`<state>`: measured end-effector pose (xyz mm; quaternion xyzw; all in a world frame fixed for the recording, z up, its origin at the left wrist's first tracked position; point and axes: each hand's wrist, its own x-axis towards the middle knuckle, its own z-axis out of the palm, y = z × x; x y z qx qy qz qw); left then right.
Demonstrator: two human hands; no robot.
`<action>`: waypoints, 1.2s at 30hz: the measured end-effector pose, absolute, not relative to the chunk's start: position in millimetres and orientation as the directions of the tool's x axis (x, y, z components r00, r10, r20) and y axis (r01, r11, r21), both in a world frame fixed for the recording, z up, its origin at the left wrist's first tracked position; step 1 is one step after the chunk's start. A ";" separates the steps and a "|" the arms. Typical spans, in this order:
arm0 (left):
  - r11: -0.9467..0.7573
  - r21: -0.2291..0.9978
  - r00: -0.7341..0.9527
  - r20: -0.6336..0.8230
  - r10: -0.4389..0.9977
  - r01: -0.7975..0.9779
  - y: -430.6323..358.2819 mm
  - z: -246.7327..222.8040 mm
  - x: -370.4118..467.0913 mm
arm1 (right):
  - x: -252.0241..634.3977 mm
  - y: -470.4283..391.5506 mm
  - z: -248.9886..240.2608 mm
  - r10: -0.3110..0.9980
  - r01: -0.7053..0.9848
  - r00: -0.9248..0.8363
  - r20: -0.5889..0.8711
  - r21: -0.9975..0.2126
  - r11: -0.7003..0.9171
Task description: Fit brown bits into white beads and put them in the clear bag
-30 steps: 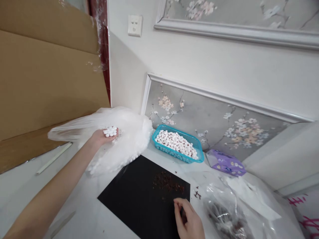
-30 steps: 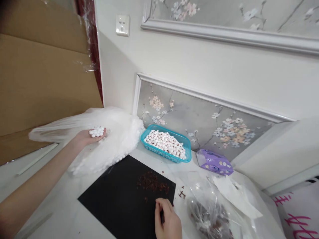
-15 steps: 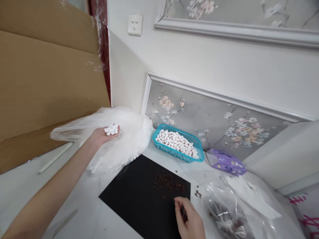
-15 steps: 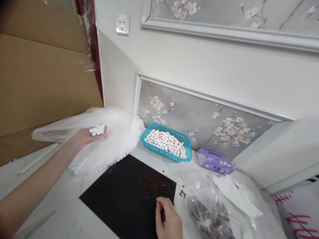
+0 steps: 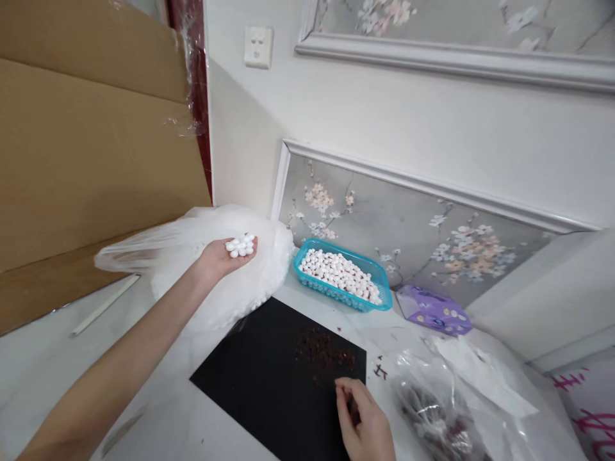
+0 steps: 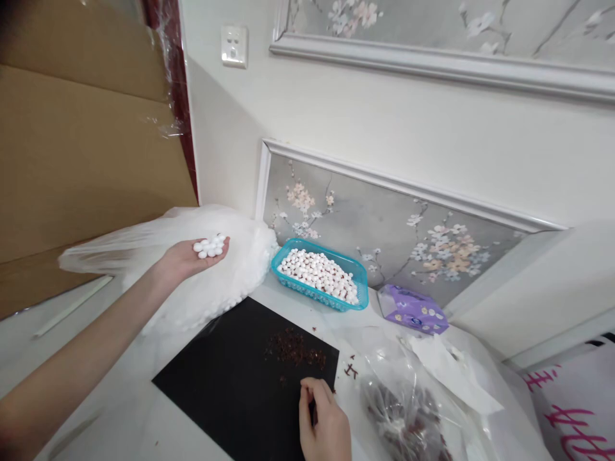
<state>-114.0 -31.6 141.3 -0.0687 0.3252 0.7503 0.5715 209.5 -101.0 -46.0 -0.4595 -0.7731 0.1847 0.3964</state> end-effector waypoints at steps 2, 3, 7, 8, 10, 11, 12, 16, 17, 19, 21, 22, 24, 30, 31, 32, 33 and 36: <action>-0.099 0.419 -0.306 -0.462 0.832 -0.903 -30.0 143.9 -100.2 | 209.2 -101.2 -45.1 0.851 0.561 -0.264 0.454 -0.646 0.518; -0.067 0.430 -0.280 -0.456 0.845 -0.900 -28.7 144.0 -93.1 | 209.1 -101.3 -44.6 0.848 0.559 -0.266 0.459 -0.644 0.523; 0.092 0.445 -0.150 -0.478 0.865 -0.891 -22.7 133.1 -62.9 | 209.4 -101.2 -43.8 0.845 0.568 -0.279 0.456 -0.631 0.528; 0.126 0.439 -0.123 -0.495 0.860 -0.889 -21.2 127.3 -55.4 | 209.9 -101.0 -43.9 0.845 0.573 -0.288 0.450 -0.627 0.528; 0.193 0.423 -0.072 -0.535 0.842 -0.885 -17.9 112.9 -41.5 | 211.2 -100.5 -44.2 0.842 0.581 -0.313 0.439 -0.613 0.535; 0.224 0.413 -0.049 -0.555 0.831 -0.883 -15.8 104.7 -35.3 | 211.9 -100.3 -44.2 0.840 0.584 -0.326 0.434 -0.606 0.540; 0.249 0.403 -0.031 -0.572 0.819 -0.881 -13.2 96.3 -29.8 | 212.5 -100.2 -44.2 0.837 0.587 -0.336 0.431 -0.599 0.544; 0.314 0.371 0.008 -0.635 0.773 -0.874 0.8 65.5 -14.9 | 213.4 -100.9 -42.5 0.841 0.597 -0.346 0.417 -0.593 0.540; 0.322 0.366 0.011 -0.645 0.764 -0.873 4.6 59.4 -12.9 | 213.2 -101.2 -41.7 0.840 0.597 -0.346 0.418 -0.592 0.541; 0.330 0.360 0.013 -0.658 0.753 -0.873 11.7 49.6 -10.2 | 212.2 -101.5 -39.7 0.835 0.597 -0.347 0.428 -0.586 0.549; 0.333 0.362 0.012 -0.661 0.750 -0.871 17.4 42.6 -8.7 | 211.2 -101.5 -37.2 0.828 0.599 -0.345 0.443 -0.575 0.557; 0.333 0.364 0.011 -0.662 0.750 -0.870 19.8 39.8 -8.1 | 210.8 -101.4 -36.0 0.825 0.599 -0.345 0.448 -0.571 0.561; 0.335 0.369 0.008 -0.662 0.749 -0.867 23.9 34.8 -6.8 | 210.3 -101.3 -33.7 0.823 0.600 -0.344 0.451 -0.569 0.562; 0.368 0.388 0.007 -0.680 0.733 -0.845 33.7 23.1 -3.9 | 210.0 -102.2 -30.9 0.832 0.592 -0.350 0.430 -0.586 0.553; 0.376 0.396 0.004 -0.684 0.729 -0.838 34.8 22.2 -3.7 | 210.0 -102.3 -30.7 0.833 0.593 -0.349 0.430 -0.586 0.551; 0.384 0.405 0.000 -0.688 0.726 -0.829 35.5 21.8 -3.6 | 209.9 -102.4 -30.4 0.834 0.595 -0.348 0.428 -0.586 0.550; 0.393 0.415 -0.004 -0.691 0.722 -0.820 35.8 21.8 -3.5 | 209.9 -102.4 -30.2 0.834 0.597 -0.348 0.428 -0.585 0.549; 0.418 0.443 -0.015 -0.700 0.714 -0.793 34.5 23.5 -3.7 | 210.0 -102.0 -29.6 0.836 0.601 -0.351 0.422 -0.583 0.546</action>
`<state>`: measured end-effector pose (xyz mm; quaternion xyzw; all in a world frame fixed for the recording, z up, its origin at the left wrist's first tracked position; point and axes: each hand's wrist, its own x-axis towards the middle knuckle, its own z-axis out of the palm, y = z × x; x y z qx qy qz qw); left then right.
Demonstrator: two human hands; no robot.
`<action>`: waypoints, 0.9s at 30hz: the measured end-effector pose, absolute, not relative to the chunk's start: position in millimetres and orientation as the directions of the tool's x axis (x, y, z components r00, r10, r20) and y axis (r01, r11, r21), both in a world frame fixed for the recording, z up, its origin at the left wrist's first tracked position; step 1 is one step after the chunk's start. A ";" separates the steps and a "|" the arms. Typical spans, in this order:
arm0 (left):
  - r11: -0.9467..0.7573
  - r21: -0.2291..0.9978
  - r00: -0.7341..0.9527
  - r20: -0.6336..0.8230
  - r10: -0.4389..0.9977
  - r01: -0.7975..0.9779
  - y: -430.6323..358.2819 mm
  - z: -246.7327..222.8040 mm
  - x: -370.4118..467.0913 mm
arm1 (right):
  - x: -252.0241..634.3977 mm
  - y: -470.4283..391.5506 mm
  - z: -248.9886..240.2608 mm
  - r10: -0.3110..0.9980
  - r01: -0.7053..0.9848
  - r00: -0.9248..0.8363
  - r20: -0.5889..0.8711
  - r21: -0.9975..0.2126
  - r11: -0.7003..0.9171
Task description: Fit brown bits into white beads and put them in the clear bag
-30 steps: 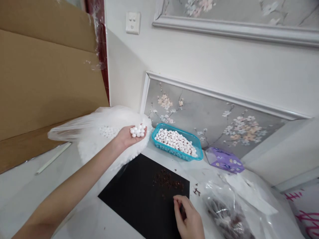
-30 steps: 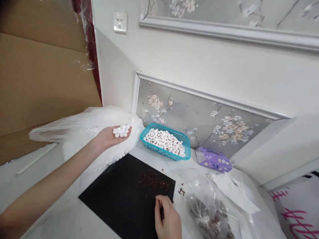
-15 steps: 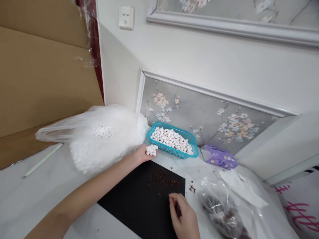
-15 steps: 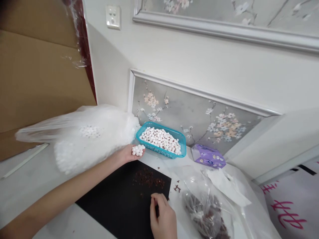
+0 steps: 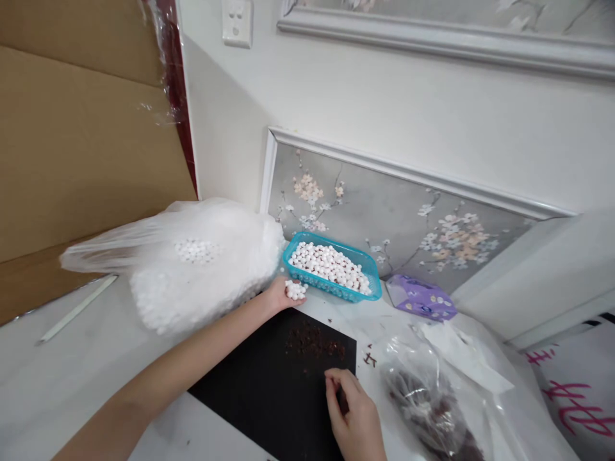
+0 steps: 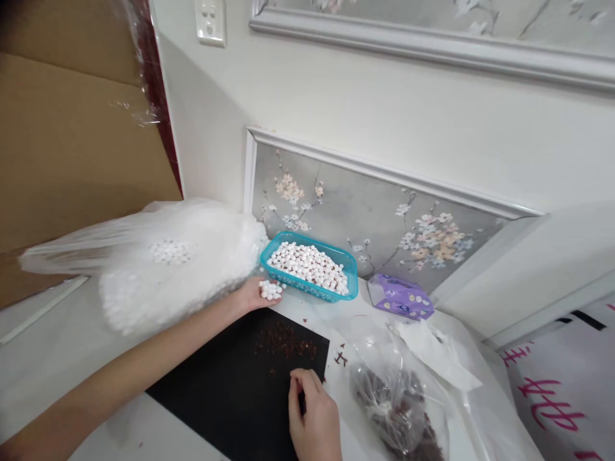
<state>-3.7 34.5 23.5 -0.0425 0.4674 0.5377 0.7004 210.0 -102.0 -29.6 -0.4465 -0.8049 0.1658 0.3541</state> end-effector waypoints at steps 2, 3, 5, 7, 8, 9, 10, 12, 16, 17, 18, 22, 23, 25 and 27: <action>0.435 0.458 -0.017 -0.704 0.710 -0.775 32.5 25.2 -3.9 | 210.2 -101.8 -29.4 0.840 0.604 -0.351 0.414 -0.585 0.541; 0.443 0.465 -0.017 -0.705 0.709 -0.767 31.4 26.1 -4.0 | 210.3 -101.8 -29.4 0.842 0.605 -0.353 0.408 -0.588 0.538; 0.453 0.481 -0.020 -0.702 0.712 -0.751 29.6 27.9 -4.2 | 210.5 -102.1 -29.5 0.846 0.605 -0.357 0.396 -0.593 0.532; 0.456 0.501 -0.026 -0.693 0.721 -0.736 28.3 30.2 -4.2 | 210.6 -102.6 -29.3 0.846 0.602 -0.362 0.392 -0.595 0.533; 0.456 0.512 -0.027 -0.687 0.726 -0.728 27.8 31.5 -4.2 | 210.5 -102.8 -29.0 0.844 0.600 -0.361 0.396 -0.594 0.536; 0.459 0.521 -0.025 -0.680 0.732 -0.720 27.3 33.0 -4.2 | 210.4 -102.9 -28.6 0.842 0.598 -0.359 0.403 -0.593 0.539; 0.463 0.529 -0.021 -0.675 0.737 -0.711 27.0 34.7 -4.3 | 210.3 -102.9 -28.1 0.839 0.598 -0.356 0.411 -0.590 0.543; 0.481 0.540 -0.005 -0.668 0.744 -0.691 26.4 38.1 -5.0 | 209.9 -102.7 -26.8 0.837 0.602 -0.353 0.418 -0.583 0.545; 0.531 0.556 0.033 -0.670 0.742 -0.639 25.1 44.2 -9.1 | 209.3 -102.4 -24.5 0.836 0.611 -0.357 0.416 -0.573 0.546; 0.542 0.560 0.041 -0.671 0.740 -0.626 24.6 45.7 -10.5 | 209.2 -102.6 -24.2 0.835 0.611 -0.356 0.419 -0.572 0.548; 0.554 0.564 0.049 -0.672 0.739 -0.613 24.0 47.4 -12.0 | 209.3 -102.7 -24.2 0.834 0.610 -0.356 0.421 -0.572 0.549; 0.601 0.575 0.093 -0.675 0.732 -0.555 20.1 55.5 -16.1 | 209.8 -103.4 -26.0 0.846 0.608 -0.367 0.386 -0.589 0.532; 0.611 0.591 0.096 -0.673 0.734 -0.527 18.8 57.4 -16.5 | 209.9 -103.4 -26.6 0.850 0.609 -0.370 0.375 -0.593 0.526; 0.606 0.670 0.060 -0.648 0.759 -0.428 16.2 59.8 -17.9 | 210.1 -103.3 -27.5 0.855 0.611 -0.372 0.361 -0.599 0.518; 0.559 0.772 -0.020 -0.592 0.806 -0.302 14.5 60.4 -22.2 | 210.2 -103.2 -27.5 0.855 0.613 -0.371 0.361 -0.597 0.518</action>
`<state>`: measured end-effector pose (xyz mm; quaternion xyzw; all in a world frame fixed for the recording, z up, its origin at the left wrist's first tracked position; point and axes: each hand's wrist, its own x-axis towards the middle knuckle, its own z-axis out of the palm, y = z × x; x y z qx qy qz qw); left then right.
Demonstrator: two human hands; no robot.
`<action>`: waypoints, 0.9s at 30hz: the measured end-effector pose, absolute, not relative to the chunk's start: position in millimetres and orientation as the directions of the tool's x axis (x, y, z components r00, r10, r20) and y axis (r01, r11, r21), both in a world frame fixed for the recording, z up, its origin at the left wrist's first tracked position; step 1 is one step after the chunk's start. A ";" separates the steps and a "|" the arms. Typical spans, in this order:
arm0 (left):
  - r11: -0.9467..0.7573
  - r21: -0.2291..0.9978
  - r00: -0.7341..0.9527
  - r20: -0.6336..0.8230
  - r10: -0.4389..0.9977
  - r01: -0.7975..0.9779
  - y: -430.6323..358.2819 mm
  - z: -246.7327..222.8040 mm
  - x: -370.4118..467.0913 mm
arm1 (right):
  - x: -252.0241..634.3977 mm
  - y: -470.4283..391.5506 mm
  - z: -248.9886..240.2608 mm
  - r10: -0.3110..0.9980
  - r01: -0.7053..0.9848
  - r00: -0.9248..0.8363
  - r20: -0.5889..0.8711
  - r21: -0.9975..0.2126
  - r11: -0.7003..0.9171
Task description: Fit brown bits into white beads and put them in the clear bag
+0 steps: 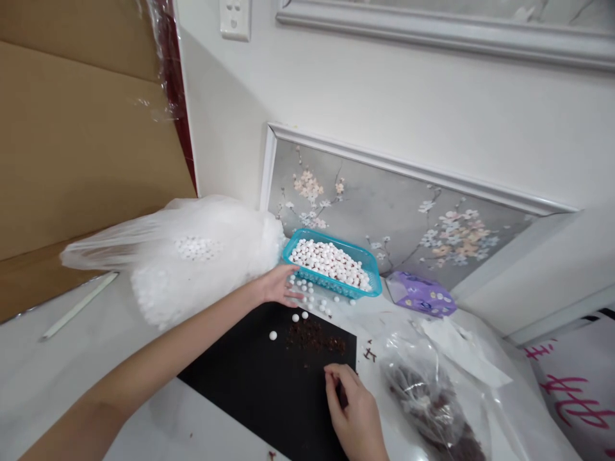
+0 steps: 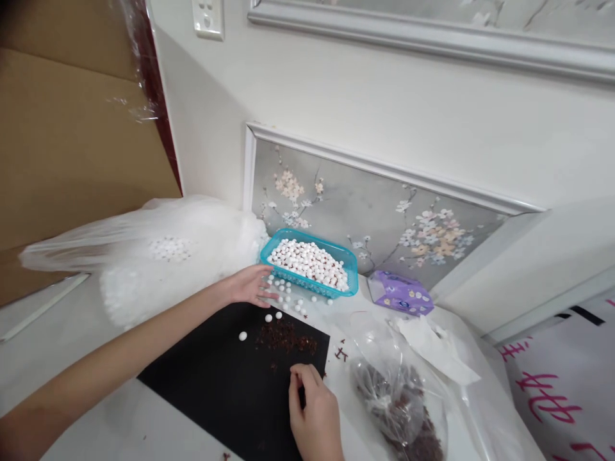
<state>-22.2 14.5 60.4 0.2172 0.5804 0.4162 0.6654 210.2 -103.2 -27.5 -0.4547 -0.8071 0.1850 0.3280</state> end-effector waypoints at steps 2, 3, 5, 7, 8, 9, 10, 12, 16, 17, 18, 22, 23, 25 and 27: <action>0.477 0.856 -0.108 -0.503 0.858 -0.200 14.6 59.9 -31.5 | 210.0 -103.2 -26.7 0.852 0.617 -0.369 0.370 -0.587 0.523; 0.433 0.885 -0.142 -0.457 0.878 -0.173 15.6 59.8 -38.0 | 209.8 -103.3 -26.1 0.849 0.619 -0.368 0.380 -0.581 0.529; 0.332 0.938 -0.197 -0.347 0.917 -0.104 20.0 60.8 -53.9 | 209.4 -103.5 -25.0 0.841 0.620 -0.364 0.401 -0.569 0.540; 0.221 0.974 -0.247 -0.225 0.943 -0.042 28.5 63.9 -70.2 | 209.0 -103.7 -24.5 0.839 0.620 -0.359 0.409 -0.567 0.542; 0.163 0.987 -0.272 -0.160 0.949 -0.010 34.6 66.1 -77.2 | 208.9 -103.9 -24.5 0.840 0.620 -0.358 0.407 -0.569 0.540; 0.109 0.994 -0.290 -0.098 0.952 0.022 41.8 68.8 -83.0 | 209.0 -104.1 -24.8 0.843 0.619 -0.359 0.402 -0.573 0.537; 0.060 0.997 -0.302 -0.040 0.952 0.056 50.3 71.8 -87.4 | 209.1 -104.3 -25.1 0.845 0.617 -0.361 0.394 -0.579 0.533; -0.015 0.992 -0.297 0.052 0.953 0.127 70.2 78.0 -92.1 | 209.5 -104.6 -26.1 0.849 0.610 -0.364 0.383 -0.591 0.528; -0.068 0.948 -0.196 0.133 0.971 0.310 113.4 86.0 -91.1 | 210.1 -104.6 -28.5 0.857 0.614 -0.358 0.372 -0.597 0.516; -0.064 0.931 -0.166 0.131 0.977 0.360 122.9 86.0 -90.1 | 209.9 -104.3 -29.4 0.858 0.618 -0.355 0.371 -0.595 0.513; -0.058 0.911 -0.138 0.124 0.983 0.409 131.3 84.9 -89.2 | 209.7 -104.0 -30.3 0.859 0.622 -0.352 0.371 -0.594 0.511; -0.049 0.805 -0.051 0.098 0.994 0.592 152.4 71.1 -88.8 | 208.1 -102.5 -34.8 0.860 0.618 -0.338 0.382 -0.599 0.509; -0.056 0.772 -0.031 0.098 0.995 0.633 154.8 66.1 -89.7 | 207.6 -102.2 -35.8 0.861 0.616 -0.332 0.386 -0.602 0.508; -0.080 0.702 0.007 0.106 0.994 0.708 156.7 55.6 -92.5 | 206.9 -101.8 -37.3 0.865 0.615 -0.317 0.390 -0.610 0.500; -0.112 0.627 0.044 0.123 0.991 0.771 155.5 46.2 -95.5 | 206.5 -101.6 -37.7 0.868 0.615 -0.309 0.390 -0.614 0.495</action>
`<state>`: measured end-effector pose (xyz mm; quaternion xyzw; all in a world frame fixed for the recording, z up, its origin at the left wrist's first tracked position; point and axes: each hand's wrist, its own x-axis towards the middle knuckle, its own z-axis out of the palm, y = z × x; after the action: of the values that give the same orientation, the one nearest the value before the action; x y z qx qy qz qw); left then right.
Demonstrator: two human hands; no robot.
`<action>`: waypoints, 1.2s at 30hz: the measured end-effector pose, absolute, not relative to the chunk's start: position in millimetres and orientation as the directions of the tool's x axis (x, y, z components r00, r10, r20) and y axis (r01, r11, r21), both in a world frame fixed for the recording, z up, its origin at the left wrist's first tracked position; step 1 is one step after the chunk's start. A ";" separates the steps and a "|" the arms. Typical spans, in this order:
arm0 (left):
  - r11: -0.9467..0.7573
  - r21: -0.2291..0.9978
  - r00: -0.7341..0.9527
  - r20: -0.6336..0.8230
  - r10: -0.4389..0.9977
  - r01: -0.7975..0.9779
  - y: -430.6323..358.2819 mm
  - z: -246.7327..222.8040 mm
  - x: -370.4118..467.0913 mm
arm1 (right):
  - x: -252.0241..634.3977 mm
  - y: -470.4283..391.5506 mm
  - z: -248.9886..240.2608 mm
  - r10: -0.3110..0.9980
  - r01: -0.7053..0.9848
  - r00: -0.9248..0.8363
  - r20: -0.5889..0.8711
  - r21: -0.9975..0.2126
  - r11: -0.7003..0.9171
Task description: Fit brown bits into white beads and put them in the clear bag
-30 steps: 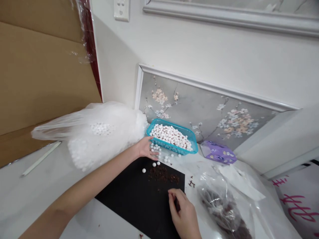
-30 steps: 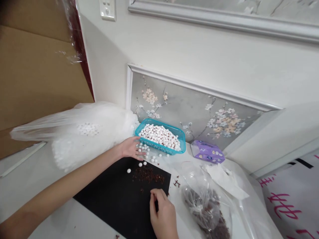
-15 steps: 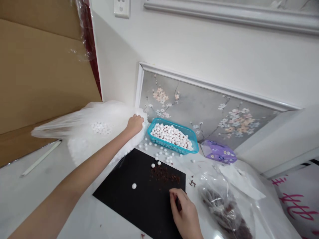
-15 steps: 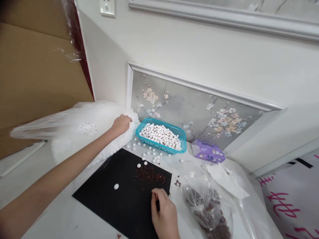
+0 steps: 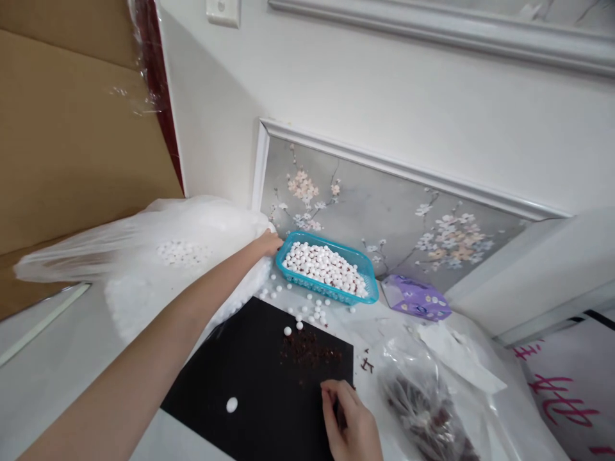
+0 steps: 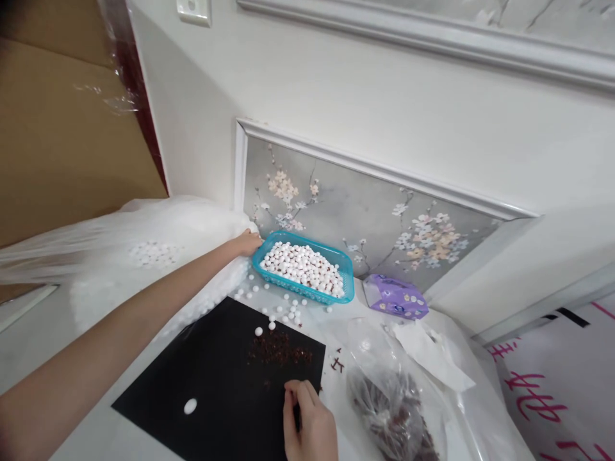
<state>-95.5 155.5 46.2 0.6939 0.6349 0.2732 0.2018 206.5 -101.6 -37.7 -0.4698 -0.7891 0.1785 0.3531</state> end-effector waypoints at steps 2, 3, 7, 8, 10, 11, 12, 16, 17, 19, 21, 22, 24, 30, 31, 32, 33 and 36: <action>-0.151 0.548 0.088 0.140 0.986 0.823 152.1 40.3 -97.3 | 206.8 -101.6 -37.2 0.863 0.615 -0.323 0.387 -0.607 0.503; -0.173 0.506 0.113 0.146 0.983 0.845 149.9 39.2 -97.5 | 207.1 -101.7 -36.5 0.860 0.616 -0.335 0.385 -0.601 0.509; -0.289 0.333 0.237 0.187 0.953 0.898 138.0 51.9 -95.2 | 208.5 -102.5 -32.2 0.854 0.613 -0.375 0.361 -0.594 0.520; -0.323 0.292 0.271 0.206 0.940 0.900 133.5 59.6 -94.6 | 208.7 -102.7 -31.0 0.854 0.611 -0.379 0.356 -0.598 0.520; -0.386 0.222 0.333 0.243 0.911 0.896 120.0 79.2 -94.6 | 208.7 -103.0 -28.6 0.859 0.608 -0.384 0.340 -0.607 0.512; -0.412 0.192 0.359 0.259 0.897 0.891 110.3 90.0 -95.1 | 208.6 -103.2 -27.4 0.863 0.608 -0.382 0.330 -0.614 0.504; -0.432 0.168 0.379 0.273 0.884 0.886 98.2 100.3 -95.6 | 208.3 -103.2 -26.2 0.868 0.608 -0.378 0.321 -0.621 0.494; -0.534 0.101 0.427 0.485 0.763 0.839 27.4 119.5 -92.0 | 206.9 -103.9 -22.5 0.888 0.614 -0.345 0.303 -0.643 0.458; -0.542 0.207 0.369 0.537 0.759 0.814 6.3 115.3 -88.7 | 206.4 -104.5 -21.8 0.895 0.624 -0.331 0.301 -0.641 0.446; -0.474 0.530 0.140 0.550 0.823 0.703 -35.2 96.1 -80.4 | 204.9 -106.0 -20.4 0.905 0.653 -0.310 0.292 -0.627 0.426; -0.265 0.831 -0.052 0.331 0.942 0.488 -70.3 68.1 -71.7 | 202.2 -107.6 -18.2 0.906 0.685 -0.307 0.291 -0.594 0.422; -0.136 0.913 -0.079 0.180 0.981 0.385 -84.1 53.8 -67.9 | 200.3 -108.4 -16.5 0.904 0.697 -0.313 0.293 -0.575 0.428; 0.011 0.974 -0.087 0.009 0.996 0.228 -103.6 29.7 -62.1 | 194.9 -110.1 -11.5 0.895 0.710 -0.338 0.292 -0.545 0.446; 0.092 0.993 -0.210 -0.076 0.975 0.067 -124.3 7.3 -53.5 | 151.3 -137.3 11.3 0.884 0.688 -0.408 0.226 -0.561 0.461; 0.094 0.994 -0.226 -0.077 0.971 0.063 -126.2 7.4 -52.5 | 137.7 -146.4 13.9 0.870 0.667 -0.447 0.209 -0.571 0.480; 0.096 0.993 -0.242 -0.078 0.967 0.062 -127.7 7.3 -51.9 | 122.5 -155.9 15.3 0.848 0.653 -0.487 0.209 -0.558 0.512; 0.097 0.993 -0.258 -0.078 0.963 0.064 -128.6 7.1 -51.7 | 106.8 -164.9 15.3 0.808 0.633 -0.559 0.189 -0.532 0.562; 0.089 0.994 -0.294 -0.067 0.953 0.064 -126.4 4.2 -54.1 | 66.0 -183.5 7.7 0.732 0.633 -0.667 0.138 -0.413 0.655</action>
<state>-54.1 -126.4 4.2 0.4194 0.6064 0.5285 0.4207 66.0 -183.5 7.7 -0.3800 -0.8976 0.1673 0.1479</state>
